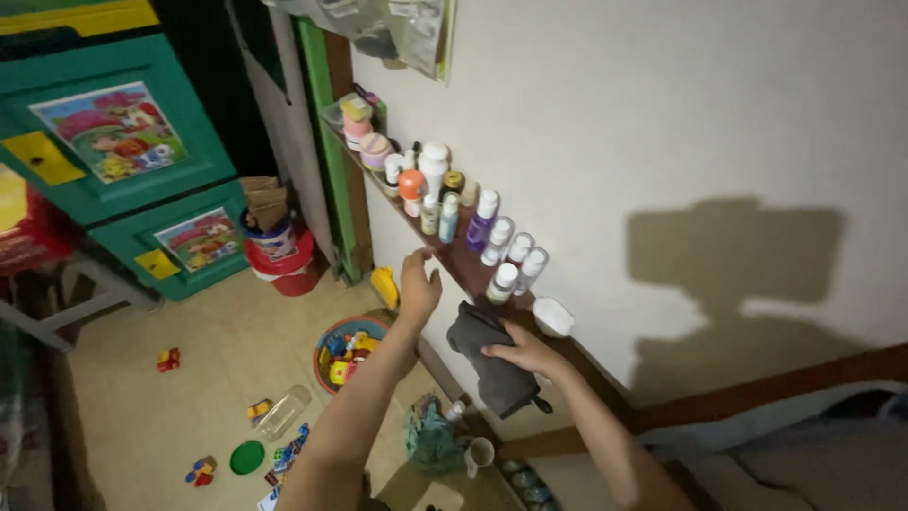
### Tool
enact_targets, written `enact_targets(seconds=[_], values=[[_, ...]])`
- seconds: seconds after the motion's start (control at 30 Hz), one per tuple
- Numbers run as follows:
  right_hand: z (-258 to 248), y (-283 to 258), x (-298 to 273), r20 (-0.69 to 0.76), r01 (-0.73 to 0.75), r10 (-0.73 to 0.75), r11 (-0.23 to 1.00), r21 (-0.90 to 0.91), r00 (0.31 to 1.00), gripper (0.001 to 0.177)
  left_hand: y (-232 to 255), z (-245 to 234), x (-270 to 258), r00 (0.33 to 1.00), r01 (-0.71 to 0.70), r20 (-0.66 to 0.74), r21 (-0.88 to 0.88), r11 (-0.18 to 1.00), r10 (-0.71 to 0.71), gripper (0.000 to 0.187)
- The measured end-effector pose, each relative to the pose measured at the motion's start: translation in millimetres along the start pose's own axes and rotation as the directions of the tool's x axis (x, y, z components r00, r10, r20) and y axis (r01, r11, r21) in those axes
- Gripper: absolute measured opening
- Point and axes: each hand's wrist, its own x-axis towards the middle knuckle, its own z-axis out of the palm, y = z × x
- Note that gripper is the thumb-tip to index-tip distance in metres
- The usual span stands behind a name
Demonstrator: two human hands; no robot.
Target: Organizing various bottles on a shelf and cleaning a desk surface with a cloth.
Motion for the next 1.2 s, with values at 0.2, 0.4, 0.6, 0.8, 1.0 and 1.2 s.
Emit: enact_targets(seconds=[0.2,0.4,0.6,0.8,1.0,1.2], values=[[13.6,-55.4,30.4,0.067,0.150,-0.145,0.985,-0.084,0.987,0.085,7.1,-46.6,66.8,0.987,-0.161,0.023,0.033,0.986,0.161,0.028],[16.3,-77.0,52.8,0.071,0.238,-0.231,0.966,-0.101,0.970,0.083,56.2,-65.3,121.6,0.917,-0.359,0.208,0.057,0.932,0.340,0.043],[19.3,-42.5,85.9,0.004,0.218,-0.222,0.957,-0.192,0.975,0.084,69.0,-51.6,143.9,0.837,-0.420,0.436,0.126,0.899,0.330,0.051],[22.1,-45.1,80.7,-0.001,0.254,-0.258,0.955,-0.152,0.966,0.074,53.5,-37.5,137.7,0.870,-0.301,0.422,0.042,0.953,0.256,0.040],[27.0,-35.0,84.5,0.011,0.269,-0.269,0.960,-0.081,0.963,0.070,51.7,-38.5,135.6,0.842,-0.341,0.461,0.054,0.939,0.279,0.053],[26.9,-40.3,78.8,-0.006,0.186,-0.188,0.974,-0.132,0.982,0.071,31.8,-15.8,129.3,0.842,-0.422,0.409,0.093,0.902,0.351,0.046]])
